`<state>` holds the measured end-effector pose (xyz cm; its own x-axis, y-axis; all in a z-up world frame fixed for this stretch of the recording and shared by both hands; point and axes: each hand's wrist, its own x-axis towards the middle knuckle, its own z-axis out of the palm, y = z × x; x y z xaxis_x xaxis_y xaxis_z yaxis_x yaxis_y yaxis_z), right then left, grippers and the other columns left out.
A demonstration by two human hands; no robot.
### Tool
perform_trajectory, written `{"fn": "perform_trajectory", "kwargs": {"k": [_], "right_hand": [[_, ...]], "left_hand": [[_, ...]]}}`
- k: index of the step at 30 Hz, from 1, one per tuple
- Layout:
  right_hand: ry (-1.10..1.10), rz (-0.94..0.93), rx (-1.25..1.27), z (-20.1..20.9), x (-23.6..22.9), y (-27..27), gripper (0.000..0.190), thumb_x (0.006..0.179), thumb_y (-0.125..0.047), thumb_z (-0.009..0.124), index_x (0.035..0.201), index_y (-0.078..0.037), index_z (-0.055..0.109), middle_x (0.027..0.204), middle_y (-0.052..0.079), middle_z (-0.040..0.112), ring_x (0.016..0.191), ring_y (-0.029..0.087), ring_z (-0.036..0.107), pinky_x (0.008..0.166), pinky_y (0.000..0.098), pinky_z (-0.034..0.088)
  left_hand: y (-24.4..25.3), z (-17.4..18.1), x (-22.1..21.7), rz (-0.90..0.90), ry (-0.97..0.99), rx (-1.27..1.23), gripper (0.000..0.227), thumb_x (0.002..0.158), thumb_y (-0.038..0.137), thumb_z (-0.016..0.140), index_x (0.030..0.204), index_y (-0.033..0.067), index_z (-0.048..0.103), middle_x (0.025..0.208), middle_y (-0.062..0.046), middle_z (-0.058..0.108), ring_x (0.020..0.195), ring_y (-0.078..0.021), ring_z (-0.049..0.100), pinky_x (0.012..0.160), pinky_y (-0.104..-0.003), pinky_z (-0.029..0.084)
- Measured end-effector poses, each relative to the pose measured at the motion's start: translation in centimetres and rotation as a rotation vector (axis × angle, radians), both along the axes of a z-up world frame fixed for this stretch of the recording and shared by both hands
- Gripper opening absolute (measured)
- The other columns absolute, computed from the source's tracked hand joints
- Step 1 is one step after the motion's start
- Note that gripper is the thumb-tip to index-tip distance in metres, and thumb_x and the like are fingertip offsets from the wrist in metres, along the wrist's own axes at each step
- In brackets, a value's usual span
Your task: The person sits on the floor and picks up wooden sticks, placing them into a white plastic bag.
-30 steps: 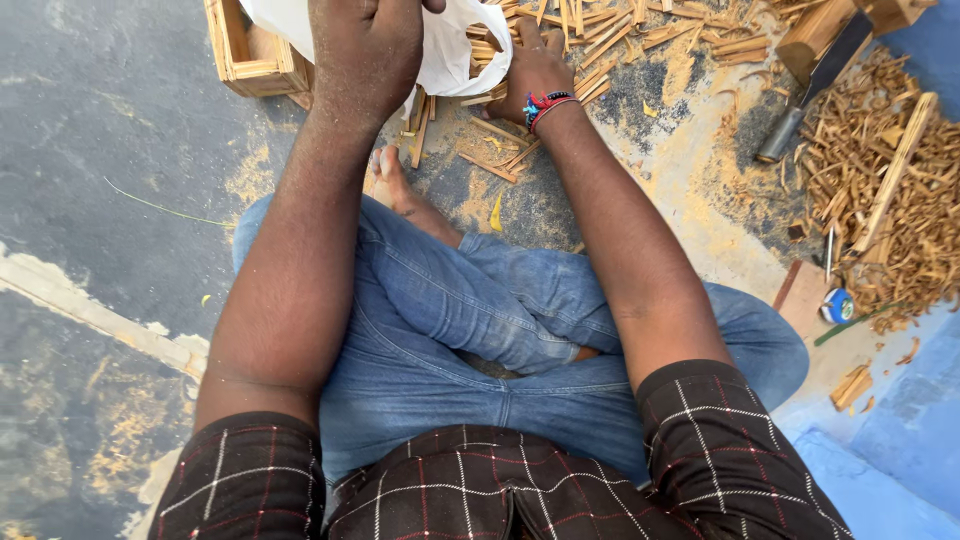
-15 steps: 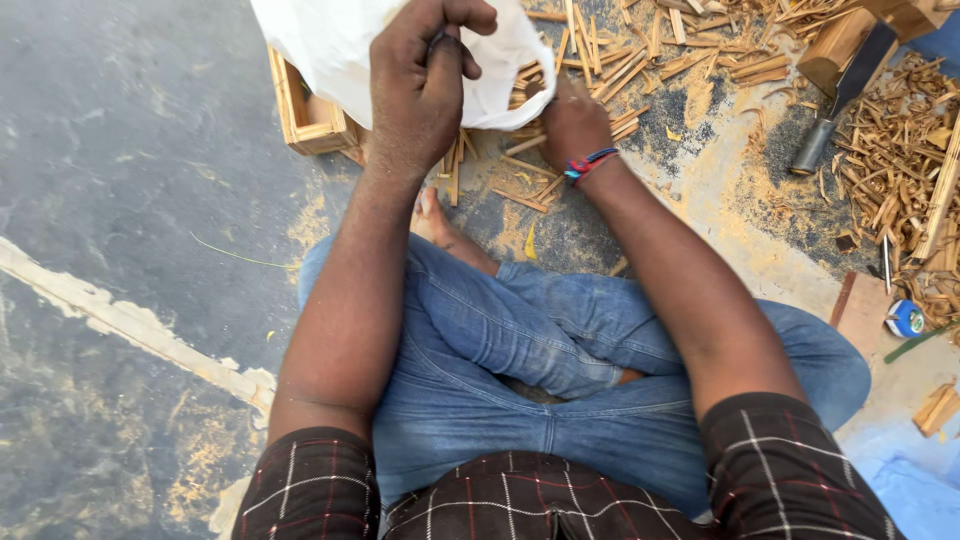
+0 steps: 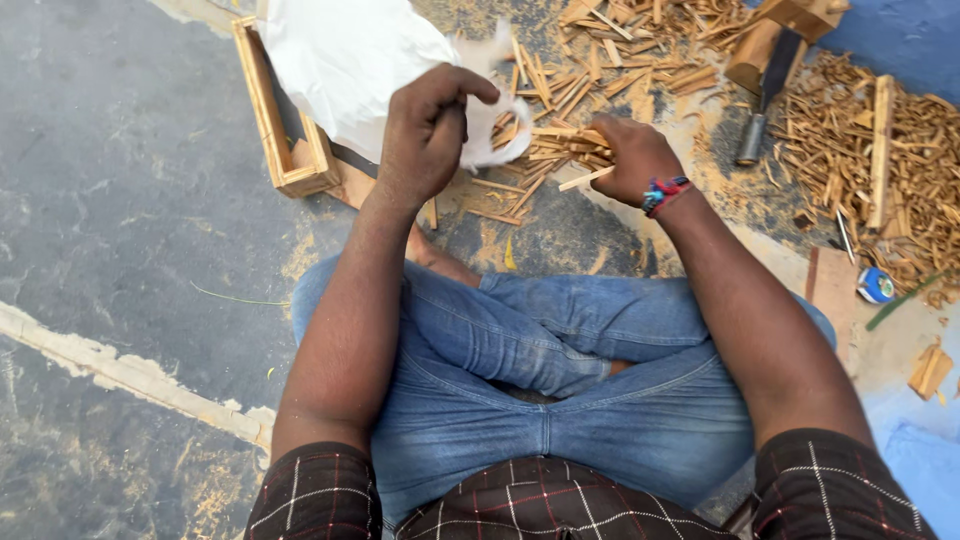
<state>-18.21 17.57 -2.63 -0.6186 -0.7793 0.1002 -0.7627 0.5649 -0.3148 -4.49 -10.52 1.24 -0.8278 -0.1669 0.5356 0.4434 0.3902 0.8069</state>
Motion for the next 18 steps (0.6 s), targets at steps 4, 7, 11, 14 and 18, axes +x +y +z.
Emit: {"fn": "perform_trajectory", "kwargs": {"k": [4, 7, 11, 14, 18], "right_hand": [[-0.301, -0.165, 0.038, 2.5, 0.9, 1.0, 0.057, 0.073, -0.017, 0.083, 0.124, -0.010, 0.059, 0.105, 0.016, 0.070, 0.089, 0.035, 0.071, 0.081, 0.0449, 0.061], [-0.744, -0.261, -0.020, 2.4, 1.6, 0.6, 0.058, 0.076, -0.016, 0.079, 0.130, -0.015, 0.057, 0.103, 0.012, 0.070, 0.079, 0.029, 0.071, 0.073, 0.0426, 0.064], [-1.067, -0.035, -0.217, -0.7, 3.3, -1.0, 0.058, 0.077, -0.012, 0.081, 0.130, -0.008, 0.058, 0.107, 0.009, 0.074, 0.093, 0.018, 0.074, 0.087, 0.0352, 0.063], [-1.348, 0.033, -0.310, -3.7, 3.8, -2.2, 0.049, 0.085, -0.017, 0.083, 0.126, 0.000, 0.063, 0.110, 0.011, 0.074, 0.097, 0.019, 0.075, 0.088, 0.0360, 0.063], [-1.729, 0.079, -0.552, -6.3, 2.4, -1.8, 0.054, 0.081, -0.026, 0.085, 0.126, -0.007, 0.063, 0.111, 0.008, 0.072, 0.101, 0.017, 0.074, 0.090, 0.0341, 0.063]], "left_hand": [[2.1, 0.4, 0.4, -0.105, 0.069, -0.137, 0.036, 0.083, -0.011, 0.045, 0.106, 0.0028, 0.070, 0.096, -0.014, 0.069, 0.090, -0.0272, 0.068, 0.082, -0.039, 0.055], [3.6, 0.8, 0.6, -0.141, -0.031, -0.179, 0.033, 0.084, -0.009, 0.049, 0.104, 0.0057, 0.071, 0.089, -0.013, 0.068, 0.085, -0.0275, 0.069, 0.079, -0.040, 0.055], [5.3, 1.4, 0.9, -0.176, -0.018, -0.224, 0.034, 0.082, -0.006, 0.050, 0.107, 0.0063, 0.069, 0.090, -0.014, 0.067, 0.088, -0.0303, 0.068, 0.081, -0.042, 0.055], [7.0, 1.9, 1.6, -0.282, 0.029, -0.195, 0.033, 0.083, -0.005, 0.051, 0.109, 0.0053, 0.067, 0.093, -0.015, 0.065, 0.092, -0.0333, 0.067, 0.085, -0.044, 0.054], [8.1, 3.2, 2.5, -0.423, 0.044, -0.159, 0.033, 0.082, -0.004, 0.049, 0.109, 0.0047, 0.066, 0.092, -0.013, 0.065, 0.091, -0.0320, 0.066, 0.086, -0.043, 0.054]]}}
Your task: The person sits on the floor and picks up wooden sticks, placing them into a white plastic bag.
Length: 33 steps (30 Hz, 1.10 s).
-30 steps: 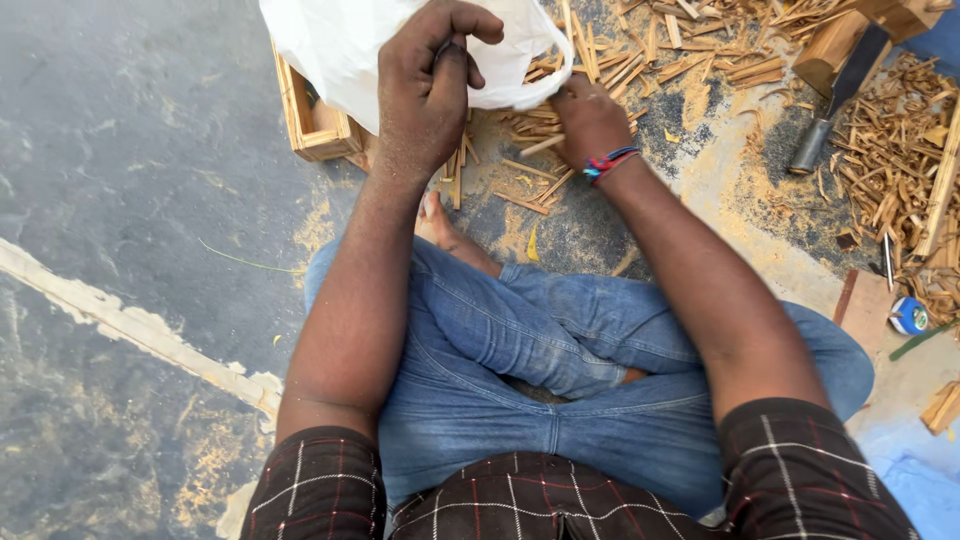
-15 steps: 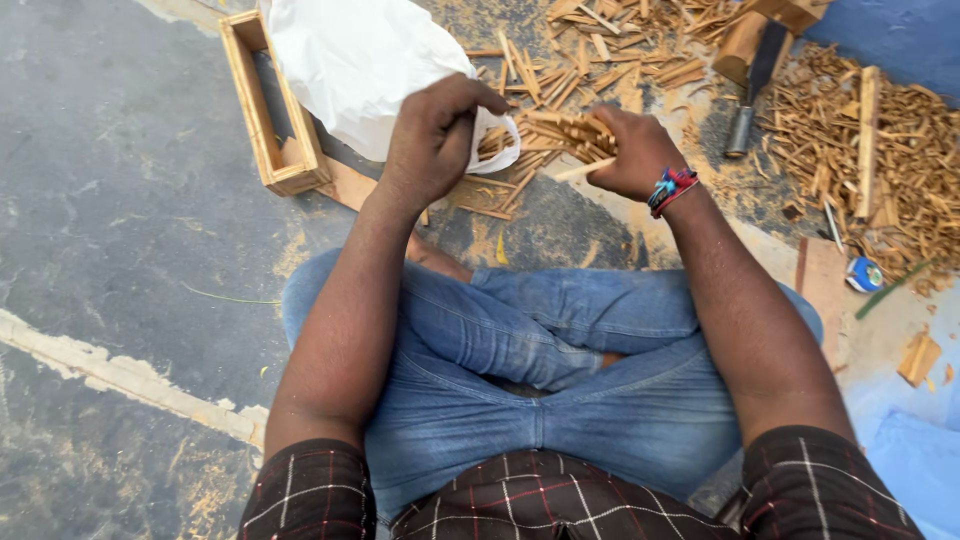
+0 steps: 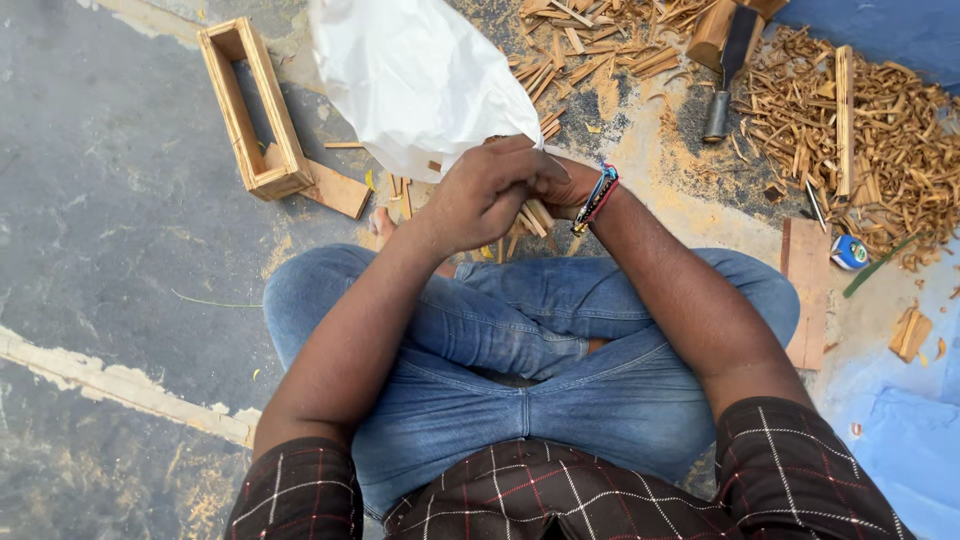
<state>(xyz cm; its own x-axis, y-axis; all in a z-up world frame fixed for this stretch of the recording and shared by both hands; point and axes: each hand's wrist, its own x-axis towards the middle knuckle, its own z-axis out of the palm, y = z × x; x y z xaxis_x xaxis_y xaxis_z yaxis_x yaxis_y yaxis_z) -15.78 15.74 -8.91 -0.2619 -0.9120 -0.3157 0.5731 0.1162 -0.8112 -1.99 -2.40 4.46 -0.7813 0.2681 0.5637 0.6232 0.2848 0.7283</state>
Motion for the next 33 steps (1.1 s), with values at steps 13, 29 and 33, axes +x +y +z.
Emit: {"fn": "perform_trajectory", "kwargs": {"k": [13, 29, 33], "right_hand": [[-0.315, -0.350, -0.236, -3.1, -0.8, -0.1, 0.049, 0.092, -0.023, 0.084, 0.127, 0.002, 0.061, 0.113, 0.014, 0.071, 0.101, 0.024, 0.074, 0.082, 0.0337, 0.064], [-0.427, -0.745, -0.069, 3.3, -2.7, 1.3, 0.048, 0.093, -0.015, 0.064, 0.137, -0.003, 0.047, 0.141, 0.029, 0.047, 0.139, 0.051, 0.046, 0.108, 0.0782, 0.045], [-0.407, -0.631, -0.172, 2.7, -2.5, 2.3, 0.060, 0.088, -0.019, 0.068, 0.140, 0.001, 0.045, 0.139, 0.025, 0.051, 0.136, 0.046, 0.049, 0.108, 0.0754, 0.045]], "left_hand": [[0.9, -1.2, 1.3, -0.438, -0.622, 0.616, 0.023, 0.107, 0.010, 0.052, 0.118, 0.0009, 0.071, 0.097, -0.006, 0.067, 0.067, -0.0070, 0.049, 0.059, -0.025, 0.041], [-4.8, -3.4, -0.2, -0.377, -0.375, 1.293, 0.015, 0.115, 0.020, 0.055, 0.118, 0.0061, 0.058, 0.095, -0.005, 0.057, 0.057, -0.0064, 0.043, 0.048, -0.018, 0.033], [-2.8, -4.8, -0.5, -0.399, -0.425, 1.258, 0.018, 0.114, 0.022, 0.057, 0.118, 0.0045, 0.059, 0.092, -0.006, 0.059, 0.059, -0.0082, 0.044, 0.049, -0.020, 0.034]]}}
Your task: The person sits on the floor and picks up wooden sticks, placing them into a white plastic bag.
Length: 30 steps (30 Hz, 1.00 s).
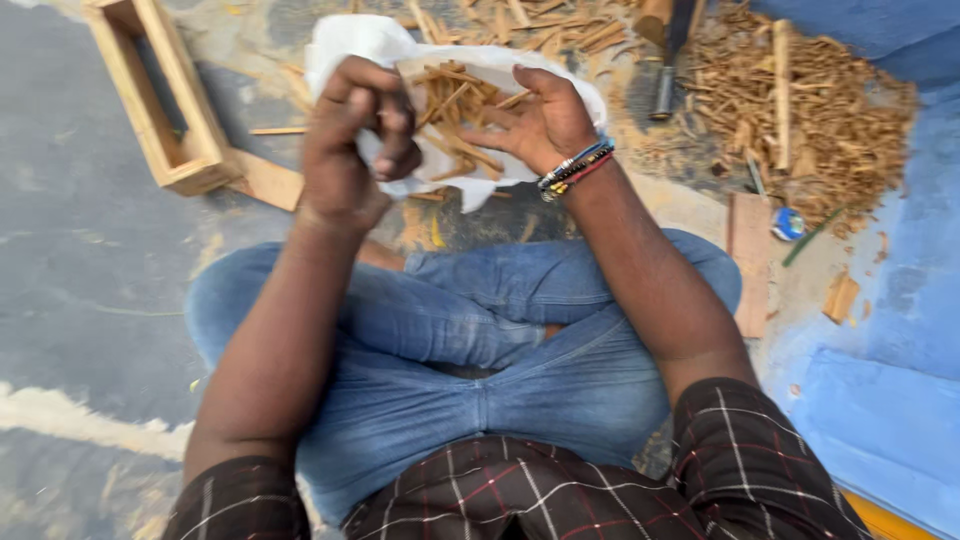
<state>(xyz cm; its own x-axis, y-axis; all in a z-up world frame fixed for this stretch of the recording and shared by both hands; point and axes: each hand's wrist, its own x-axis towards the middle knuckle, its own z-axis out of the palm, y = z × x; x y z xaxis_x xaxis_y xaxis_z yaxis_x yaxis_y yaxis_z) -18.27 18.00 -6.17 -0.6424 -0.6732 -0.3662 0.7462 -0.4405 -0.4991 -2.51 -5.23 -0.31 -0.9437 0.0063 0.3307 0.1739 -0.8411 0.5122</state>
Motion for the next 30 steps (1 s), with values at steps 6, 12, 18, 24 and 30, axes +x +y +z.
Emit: {"fn": "perform_trajectory", "kwargs": {"k": [6, 12, 18, 24, 30], "right_hand": [[1.530, 0.105, 0.808, -2.5, -0.7, -1.3, 0.070, 0.100, -0.027, 0.067, 0.153, 0.006, 0.034, 0.145, 0.026, 0.058, 0.136, 0.039, 0.054, 0.113, 0.0467, 0.041], [1.928, 0.399, 1.105, 3.1, 2.0, -0.6, 0.048, 0.094, -0.039, 0.066, 0.124, -0.001, 0.065, 0.119, 0.024, 0.069, 0.113, 0.043, 0.064, 0.097, 0.0503, 0.051], [2.293, 0.513, 1.510, 11.3, 5.6, -0.8, 0.022, 0.085, -0.016, 0.065, 0.106, -0.015, 0.072, 0.096, 0.008, 0.074, 0.100, 0.028, 0.069, 0.092, 0.0444, 0.054], [2.483, 0.270, 1.555, 17.9, 6.0, -2.0, 0.013, 0.090, -0.006, 0.063, 0.092, -0.013, 0.073, 0.089, 0.007, 0.074, 0.096, 0.025, 0.069, 0.091, 0.0439, 0.054], [2.562, -0.077, 1.312, 17.9, 5.6, -1.7, 0.014, 0.096, -0.001, 0.067, 0.093, -0.012, 0.075, 0.094, 0.006, 0.073, 0.100, 0.022, 0.067, 0.102, 0.0390, 0.050]], "left_hand": [[-0.4, -0.3, -0.9, 0.119, -0.005, -0.011, 0.020, 0.110, 0.023, 0.058, 0.120, 0.0052, 0.062, 0.093, -0.006, 0.061, 0.063, -0.0117, 0.046, 0.055, -0.026, 0.037], [-5.0, -1.4, -1.9, 0.343, 0.080, 0.107, 0.020, 0.111, 0.018, 0.054, 0.122, 0.0054, 0.063, 0.094, -0.005, 0.060, 0.066, -0.0105, 0.048, 0.057, -0.025, 0.037], [-9.7, -3.2, -2.7, 0.534, 0.105, 0.282, 0.021, 0.109, 0.017, 0.050, 0.123, 0.0071, 0.063, 0.091, -0.005, 0.061, 0.064, -0.0115, 0.049, 0.051, -0.026, 0.038], [-9.4, -2.6, -3.0, 0.469, 0.148, 0.227, 0.022, 0.110, 0.015, 0.048, 0.124, 0.0060, 0.062, 0.093, -0.007, 0.062, 0.065, -0.0117, 0.050, 0.054, -0.026, 0.039], [-7.4, -0.4, -2.6, 0.390, -0.018, -0.028, 0.026, 0.108, 0.010, 0.044, 0.126, 0.0064, 0.063, 0.101, -0.006, 0.063, 0.068, -0.0120, 0.054, 0.054, -0.025, 0.041]]}}
